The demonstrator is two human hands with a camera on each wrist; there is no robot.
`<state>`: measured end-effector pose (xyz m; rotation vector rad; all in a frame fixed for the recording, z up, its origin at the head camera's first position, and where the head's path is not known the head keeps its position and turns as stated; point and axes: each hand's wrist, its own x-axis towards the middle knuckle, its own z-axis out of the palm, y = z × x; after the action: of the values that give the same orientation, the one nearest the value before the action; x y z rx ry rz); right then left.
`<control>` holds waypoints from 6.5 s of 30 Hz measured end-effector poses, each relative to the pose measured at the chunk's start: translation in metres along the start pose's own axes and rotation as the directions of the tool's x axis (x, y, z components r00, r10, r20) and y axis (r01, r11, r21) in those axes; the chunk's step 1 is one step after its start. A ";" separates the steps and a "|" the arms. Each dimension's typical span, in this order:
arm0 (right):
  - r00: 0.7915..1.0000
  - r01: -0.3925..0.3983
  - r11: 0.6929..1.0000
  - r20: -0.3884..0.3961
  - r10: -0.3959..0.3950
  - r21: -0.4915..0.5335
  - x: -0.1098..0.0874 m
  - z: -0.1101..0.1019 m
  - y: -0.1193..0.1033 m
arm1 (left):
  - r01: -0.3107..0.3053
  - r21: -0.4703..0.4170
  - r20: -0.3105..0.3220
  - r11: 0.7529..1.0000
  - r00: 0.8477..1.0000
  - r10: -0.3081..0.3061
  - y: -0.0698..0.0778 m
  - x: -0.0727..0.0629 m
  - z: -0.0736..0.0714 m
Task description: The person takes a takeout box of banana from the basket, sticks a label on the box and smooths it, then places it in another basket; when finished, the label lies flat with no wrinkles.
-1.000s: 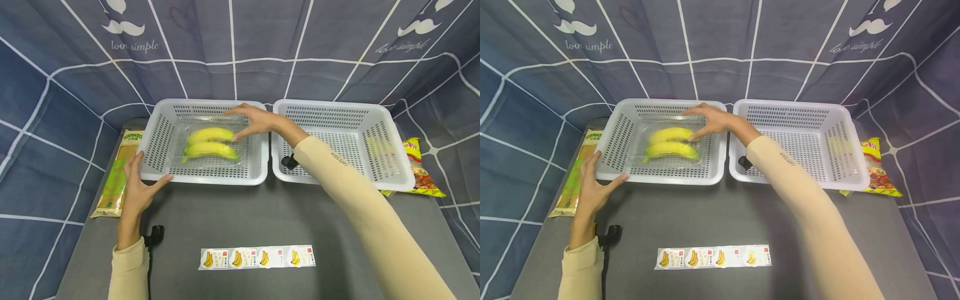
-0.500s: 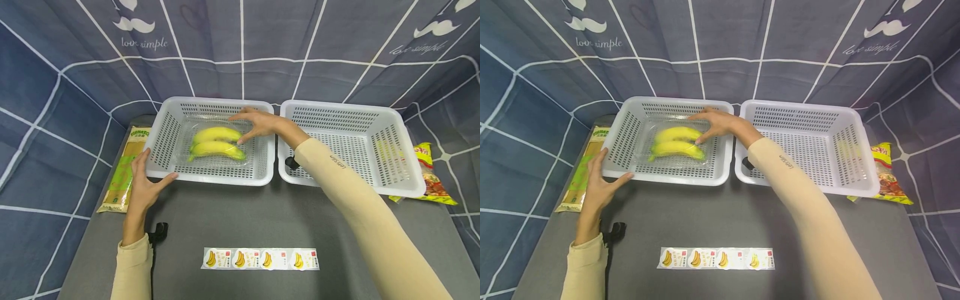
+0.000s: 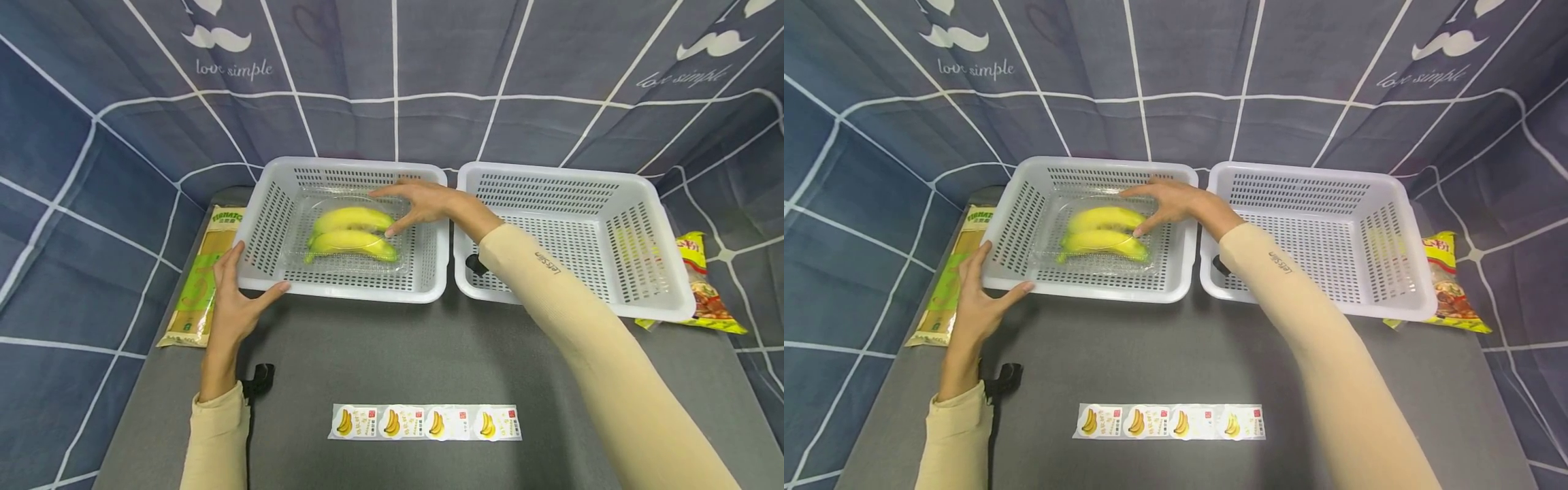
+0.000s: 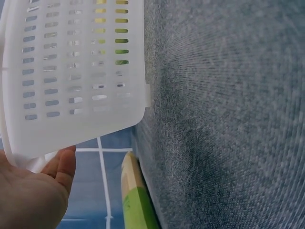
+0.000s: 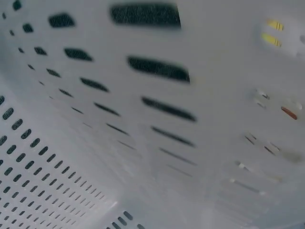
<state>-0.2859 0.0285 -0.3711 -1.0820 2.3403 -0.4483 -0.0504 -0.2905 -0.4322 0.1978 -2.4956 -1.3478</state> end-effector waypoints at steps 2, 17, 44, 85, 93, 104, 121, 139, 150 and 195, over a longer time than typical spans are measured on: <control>1.000 0.005 1.000 -0.003 -0.005 0.011 0.001 0.000 0.000 | -0.002 -0.003 0.000 1.000 1.000 0.002 0.000 0.000 0.000; 0.987 0.155 0.955 -0.090 -0.136 0.253 0.002 0.000 0.004 | 0.005 -0.014 -0.003 1.000 1.000 -0.005 0.000 0.001 0.001; 0.986 0.164 0.588 -0.108 -0.130 0.792 -0.013 -0.001 0.015 | -0.007 -0.031 -0.003 0.999 1.000 0.007 0.000 0.000 0.000; 0.898 0.403 0.534 -0.208 -0.389 0.743 -0.142 -0.006 0.005 | -0.012 -0.030 -0.012 0.999 1.000 0.012 -0.002 0.000 0.001; 0.867 0.446 0.556 -0.186 -0.462 0.701 -0.168 0.024 -0.005 | -0.023 -0.016 -0.012 1.000 1.000 0.023 -0.001 -0.001 0.002; 0.873 0.425 0.546 -0.169 -0.457 0.722 -0.185 0.053 -0.013 | -0.013 -0.009 -0.010 1.000 1.000 0.013 -0.005 -0.002 0.002; 0.903 0.364 0.525 -0.154 -0.400 0.770 -0.211 0.125 -0.014 | -0.018 -0.036 -0.022 0.999 1.000 0.018 0.025 -0.008 0.002; 0.910 0.408 0.565 -0.267 -0.318 0.717 -0.201 0.149 0.015 | -0.022 -0.030 -0.032 0.999 0.999 0.021 -0.003 -0.003 0.004; 0.932 0.362 0.588 -0.301 -0.203 0.723 -0.198 0.154 0.012 | -0.002 -0.028 -0.029 1.000 1.000 0.001 -0.003 -0.003 0.004; 0.891 0.377 0.685 -0.446 -0.084 0.623 -0.211 0.169 0.001 | 0.010 -0.024 -0.018 1.000 1.000 -0.010 0.003 -0.002 0.005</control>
<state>-0.0738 0.1795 -0.4419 -0.9523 1.9980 -1.6384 -0.0500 -0.2844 -0.4328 0.2162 -2.4653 -1.3735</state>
